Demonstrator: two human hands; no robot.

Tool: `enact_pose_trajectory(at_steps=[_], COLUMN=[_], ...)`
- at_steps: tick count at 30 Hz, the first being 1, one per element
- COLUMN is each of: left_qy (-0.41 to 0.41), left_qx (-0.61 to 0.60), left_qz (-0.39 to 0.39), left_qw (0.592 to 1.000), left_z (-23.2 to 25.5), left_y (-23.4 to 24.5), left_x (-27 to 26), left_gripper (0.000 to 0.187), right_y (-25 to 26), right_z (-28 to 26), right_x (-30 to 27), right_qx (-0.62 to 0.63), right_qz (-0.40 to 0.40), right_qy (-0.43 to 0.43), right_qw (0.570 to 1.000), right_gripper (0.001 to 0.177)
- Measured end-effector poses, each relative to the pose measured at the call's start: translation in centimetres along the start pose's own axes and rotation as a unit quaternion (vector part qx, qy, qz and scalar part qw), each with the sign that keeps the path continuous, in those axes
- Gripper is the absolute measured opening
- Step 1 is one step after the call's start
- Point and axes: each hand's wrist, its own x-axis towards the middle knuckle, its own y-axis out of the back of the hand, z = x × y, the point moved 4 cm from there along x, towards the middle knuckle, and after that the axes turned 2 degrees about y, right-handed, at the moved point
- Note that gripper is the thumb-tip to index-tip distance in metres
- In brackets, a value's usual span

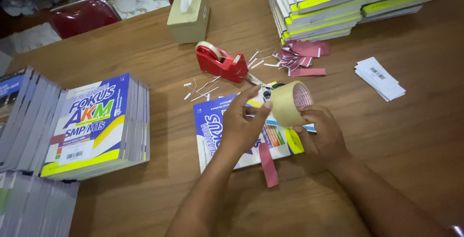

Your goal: The recorder is applying labels, markers, and adhesive tape to organize a large stack of books.

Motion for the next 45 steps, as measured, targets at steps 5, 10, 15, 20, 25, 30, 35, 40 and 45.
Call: enact_pose_trajectory(at_steps=[5,10,15,20,25,30,35,40,45], left_qy=[0.029,0.032,0.065,0.039,-0.064,-0.142,-0.262,-0.297,-0.322], left_qx=[-0.097,-0.157,-0.128,-0.146,0.230,0.366,0.221,0.203,0.190], left_qz=[0.003,-0.026,-0.014,-0.003,0.222,0.177,0.025,-0.052,-0.039], left_qw=[0.995,0.987,0.990,0.989,0.945,0.903,0.939,0.932,0.927], left_z=[-2.7,-4.7,-4.4,-5.8,-6.0,-3.7,0.5,1.1,1.1], left_y=[-0.6,-1.2,-1.0,0.8,7.5,8.5,2.7,-1.1,-1.3], left_x=[1.5,2.4,2.6,4.0,6.0,5.3,2.0,-0.1,-0.2], left_gripper=[0.029,0.034,0.024,0.024,0.019,0.060,0.048,0.045,0.021], right_y=[0.0,-0.2,-0.1,-0.2,0.1,-0.1,0.0,0.5,0.6], right_z=[0.7,0.9,1.2,2.0,2.3,1.9,0.6,0.3,0.0], right_x=[-0.1,0.0,0.1,-0.6,-0.9,-0.5,0.1,0.0,0.4], right_qx=[0.008,0.011,0.016,0.023,0.020,0.032,0.032,0.036,0.039], right_qz=[-0.001,-0.013,-0.028,-0.050,-0.033,-0.027,-0.012,0.007,0.002], right_qy=[-0.026,-0.039,-0.058,-0.086,-0.108,-0.128,-0.091,-0.089,-0.069], right_qw=[1.000,0.999,0.998,0.995,0.993,0.991,0.995,0.995,0.997], right_gripper=[0.027,0.024,0.023,0.022,0.024,0.024,0.022,0.023,0.020])
